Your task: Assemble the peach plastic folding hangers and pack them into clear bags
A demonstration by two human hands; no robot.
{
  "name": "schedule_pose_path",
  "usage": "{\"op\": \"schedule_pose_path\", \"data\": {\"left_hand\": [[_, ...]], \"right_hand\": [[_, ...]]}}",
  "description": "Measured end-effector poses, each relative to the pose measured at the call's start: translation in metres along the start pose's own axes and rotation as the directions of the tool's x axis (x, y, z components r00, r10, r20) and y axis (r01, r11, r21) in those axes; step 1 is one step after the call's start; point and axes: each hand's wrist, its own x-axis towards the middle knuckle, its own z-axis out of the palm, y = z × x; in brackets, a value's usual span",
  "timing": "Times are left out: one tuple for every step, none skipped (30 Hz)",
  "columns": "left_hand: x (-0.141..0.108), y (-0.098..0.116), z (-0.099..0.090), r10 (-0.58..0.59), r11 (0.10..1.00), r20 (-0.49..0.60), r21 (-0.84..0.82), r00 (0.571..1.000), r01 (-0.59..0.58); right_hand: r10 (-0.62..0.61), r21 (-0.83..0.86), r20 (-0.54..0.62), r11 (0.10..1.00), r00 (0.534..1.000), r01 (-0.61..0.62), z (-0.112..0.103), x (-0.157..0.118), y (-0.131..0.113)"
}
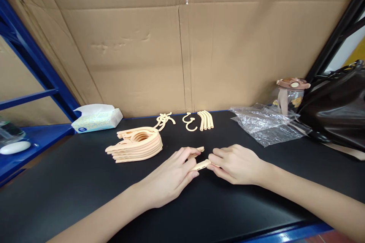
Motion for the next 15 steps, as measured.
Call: {"op": "schedule_pose_path", "data": {"left_hand": [[-0.0001, -0.0001, -0.0002, 0.002, 1.000, -0.001, -0.001, 1.000, -0.002], [-0.0002, 0.0000, -0.0004, 0.004, 1.000, -0.002, -0.003, 1.000, -0.004], [-0.0001, 0.0003, -0.0006, 0.005, 1.000, -0.003, -0.004, 1.000, -0.005], [0.0001, 0.0008, -0.0009, 0.005, 1.000, 0.002, -0.004, 1.000, -0.005], [0.0004, 0.0014, -0.0012, 0.007, 1.000, 0.009, -0.003, 1.000, -0.007], [0.0007, 0.0021, -0.0016, 0.008, 1.000, 0.017, -0.001, 1.000, -0.008], [0.0011, 0.0028, -0.0019, 0.009, 1.000, 0.023, 0.003, 1.000, -0.009], [0.0013, 0.0032, -0.0022, 0.009, 1.000, 0.025, 0.006, 1.000, -0.009], [0.0015, 0.0034, -0.0022, 0.004, 1.000, 0.018, 0.009, 1.000, -0.004], [0.0016, 0.0031, -0.0021, -0.010, 1.000, 0.004, 0.011, 1.000, 0.010], [0.0017, 0.0024, -0.0018, -0.033, 0.999, -0.018, 0.014, 0.999, 0.033], [0.0017, 0.0013, -0.0012, -0.060, 0.998, -0.039, 0.015, 0.997, 0.060], [0.0017, -0.0001, -0.0005, -0.089, 0.996, -0.059, 0.014, 0.994, 0.090], [0.0017, -0.0018, 0.0004, -0.116, 0.993, -0.074, 0.011, 0.990, 0.117], [0.0017, -0.0034, 0.0013, -0.138, 0.990, -0.084, 0.006, 0.987, 0.139]], "right_hand": [[-0.003, 0.006, -0.007, 1.000, 1.000, 0.004, 0.0000, -0.0003, 0.0000], [-0.003, 0.016, -0.012, 1.000, 1.000, 0.003, -0.0002, -0.0006, 0.0000], [-0.001, 0.029, -0.014, 1.000, 1.000, 0.001, -0.0005, -0.0008, 0.0001], [0.002, 0.042, -0.012, 0.999, 1.000, -0.002, -0.0009, -0.0008, 0.0003], [0.004, 0.055, -0.009, 0.998, 1.000, -0.004, -0.0014, -0.0007, 0.0007], [0.006, 0.070, -0.003, 0.998, 1.000, -0.005, -0.0020, -0.0005, 0.0012], [0.006, 0.087, 0.005, 0.996, 1.000, -0.006, -0.0028, -0.0003, 0.0019], [0.006, 0.108, 0.014, 0.994, 1.000, -0.008, -0.0036, 0.0000, 0.0027], [0.009, 0.133, 0.024, 0.991, 1.000, -0.012, -0.0046, 0.0003, 0.0037], [0.013, 0.164, 0.035, 0.986, 0.999, -0.018, -0.0055, 0.0004, 0.0047], [0.018, 0.199, 0.046, 0.980, 0.999, -0.027, -0.0065, 0.0005, 0.0058], [0.024, 0.235, 0.054, 0.971, 0.998, -0.036, -0.0074, 0.0004, 0.0068], [0.030, 0.269, 0.059, 0.962, 0.998, -0.045, -0.0082, 0.0002, 0.0077], [0.036, 0.297, 0.062, 0.953, 0.997, -0.053, -0.0089, 0.0001, 0.0085], [0.041, 0.318, 0.062, 0.946, 0.997, -0.059, -0.0095, -0.0001, 0.0089]]}}
